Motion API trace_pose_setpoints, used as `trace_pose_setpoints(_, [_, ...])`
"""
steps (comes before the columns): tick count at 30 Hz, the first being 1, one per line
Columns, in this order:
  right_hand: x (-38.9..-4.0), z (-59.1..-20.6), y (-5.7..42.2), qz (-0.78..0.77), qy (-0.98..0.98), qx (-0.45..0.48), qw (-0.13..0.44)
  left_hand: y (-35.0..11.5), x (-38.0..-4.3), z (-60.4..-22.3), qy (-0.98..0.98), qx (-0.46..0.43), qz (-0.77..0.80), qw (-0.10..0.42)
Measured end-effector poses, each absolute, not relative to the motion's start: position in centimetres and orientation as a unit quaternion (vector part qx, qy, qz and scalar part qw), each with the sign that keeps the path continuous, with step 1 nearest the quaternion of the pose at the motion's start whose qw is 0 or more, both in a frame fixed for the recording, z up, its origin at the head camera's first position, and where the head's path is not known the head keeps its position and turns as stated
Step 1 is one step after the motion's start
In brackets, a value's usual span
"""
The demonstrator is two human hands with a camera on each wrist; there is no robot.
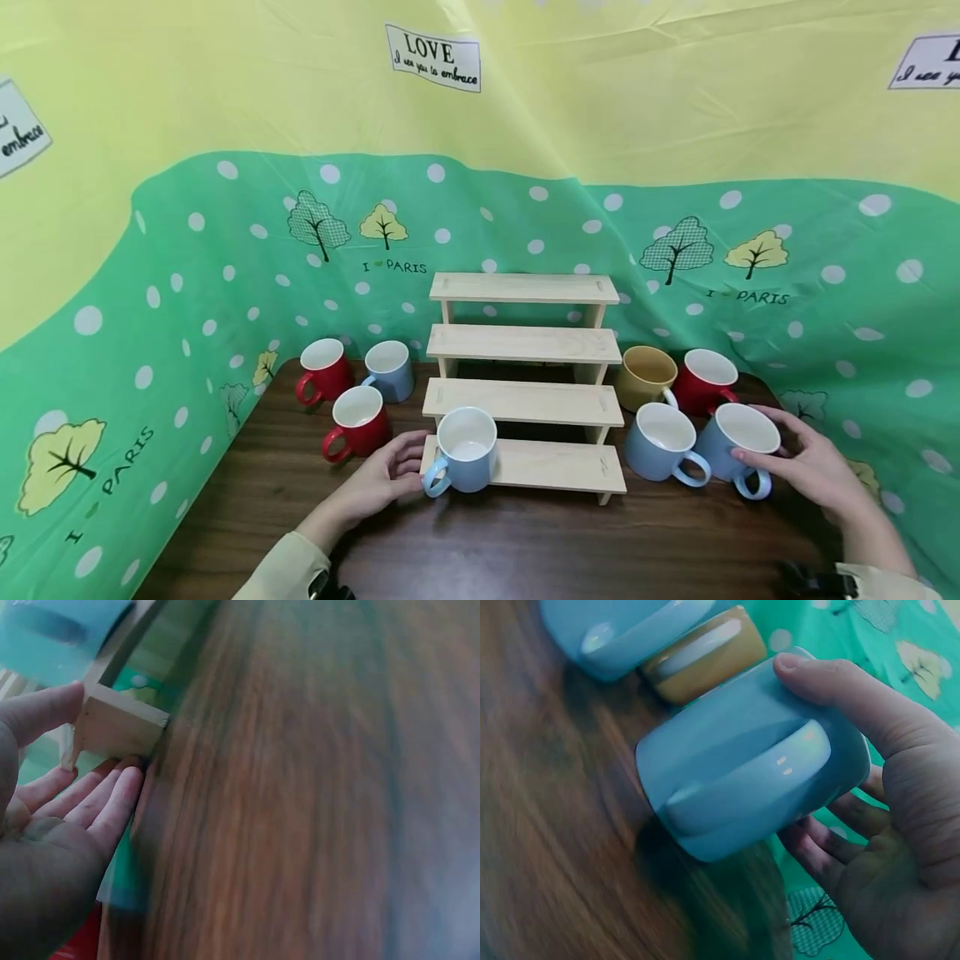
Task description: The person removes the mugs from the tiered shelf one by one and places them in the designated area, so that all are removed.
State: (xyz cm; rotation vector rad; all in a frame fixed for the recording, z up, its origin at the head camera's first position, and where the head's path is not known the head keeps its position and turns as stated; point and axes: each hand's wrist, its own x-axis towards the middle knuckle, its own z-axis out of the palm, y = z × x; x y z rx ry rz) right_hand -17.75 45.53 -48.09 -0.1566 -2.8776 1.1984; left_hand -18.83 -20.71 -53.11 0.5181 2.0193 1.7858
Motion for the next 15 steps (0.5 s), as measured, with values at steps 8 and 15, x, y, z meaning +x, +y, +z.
trace_pose_setpoints(8, [-18.1,-46.9,45.8,0.318,-0.948,-0.011,0.0,-20.8,-18.4,-52.1,0.768,0.19,0.585,0.179])
trace_pose_setpoints(15, [-18.5,-44.9,45.6,0.264,-0.964,0.008,-0.029,-20.8,-18.3,-51.4,0.79,0.193,0.557,0.169])
